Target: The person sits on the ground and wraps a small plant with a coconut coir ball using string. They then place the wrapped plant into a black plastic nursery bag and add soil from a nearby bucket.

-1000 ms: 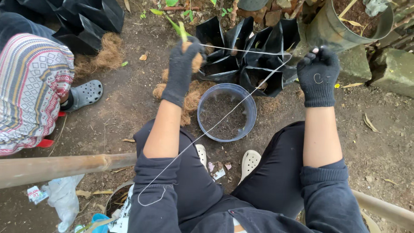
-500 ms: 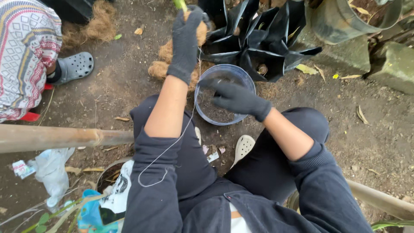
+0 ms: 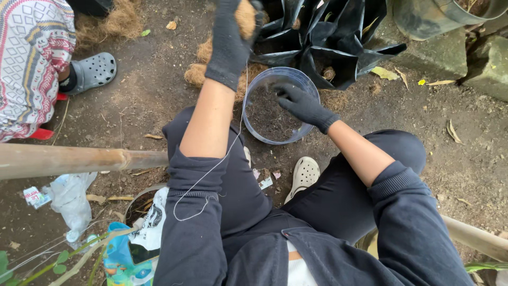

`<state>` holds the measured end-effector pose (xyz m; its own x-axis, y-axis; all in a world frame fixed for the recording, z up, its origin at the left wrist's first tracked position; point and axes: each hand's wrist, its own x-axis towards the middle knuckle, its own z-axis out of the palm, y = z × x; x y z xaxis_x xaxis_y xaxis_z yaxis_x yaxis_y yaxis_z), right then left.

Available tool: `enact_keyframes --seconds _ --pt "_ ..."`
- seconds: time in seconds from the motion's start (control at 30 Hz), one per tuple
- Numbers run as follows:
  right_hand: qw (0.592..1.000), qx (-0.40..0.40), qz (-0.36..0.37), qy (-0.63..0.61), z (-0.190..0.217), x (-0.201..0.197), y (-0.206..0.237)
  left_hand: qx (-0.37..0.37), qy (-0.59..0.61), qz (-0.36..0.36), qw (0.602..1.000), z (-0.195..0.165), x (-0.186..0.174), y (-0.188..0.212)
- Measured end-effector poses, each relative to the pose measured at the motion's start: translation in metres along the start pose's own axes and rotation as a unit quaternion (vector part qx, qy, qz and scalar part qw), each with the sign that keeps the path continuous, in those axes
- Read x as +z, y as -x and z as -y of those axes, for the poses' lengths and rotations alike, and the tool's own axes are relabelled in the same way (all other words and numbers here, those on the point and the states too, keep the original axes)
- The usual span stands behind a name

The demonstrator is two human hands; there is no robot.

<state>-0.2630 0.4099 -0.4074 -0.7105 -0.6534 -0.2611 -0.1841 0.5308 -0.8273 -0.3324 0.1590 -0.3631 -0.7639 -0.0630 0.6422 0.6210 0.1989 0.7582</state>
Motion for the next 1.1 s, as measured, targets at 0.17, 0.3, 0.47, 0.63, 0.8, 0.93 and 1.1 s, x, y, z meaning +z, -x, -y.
enact_keyframes --seconds 0.17,0.3,0.47,0.63,0.8,0.93,1.1 --pt "0.979 0.1 -0.056 -0.169 0.027 -0.003 -0.018 -0.216 0.491 0.047 0.843 -0.018 0.047 0.006" --pt "0.99 0.068 -0.112 -0.056 0.035 -0.008 -0.036 -0.248 0.617 0.035 0.746 -0.026 0.062 -0.006" --pt "0.971 -0.155 -0.173 0.053 0.032 -0.01 -0.043 -0.283 0.635 -0.014 0.719 -0.034 0.057 -0.01" --pt "0.985 -0.08 -0.117 0.099 0.031 -0.011 -0.039 -0.294 0.631 -0.01 0.718 -0.038 0.037 -0.011" --pt "0.968 -0.118 -0.145 0.164 0.023 -0.013 -0.035 -0.278 0.629 -0.06 0.723 -0.024 0.022 -0.006" --pt "0.969 -0.06 -0.14 0.195 0.015 -0.017 -0.036 0.019 -0.072 -0.066 0.995 -0.006 0.012 -0.007" --pt "0.97 -0.017 -0.149 0.193 0.015 -0.022 -0.037 0.062 -0.297 -0.218 0.927 0.003 -0.014 -0.02"
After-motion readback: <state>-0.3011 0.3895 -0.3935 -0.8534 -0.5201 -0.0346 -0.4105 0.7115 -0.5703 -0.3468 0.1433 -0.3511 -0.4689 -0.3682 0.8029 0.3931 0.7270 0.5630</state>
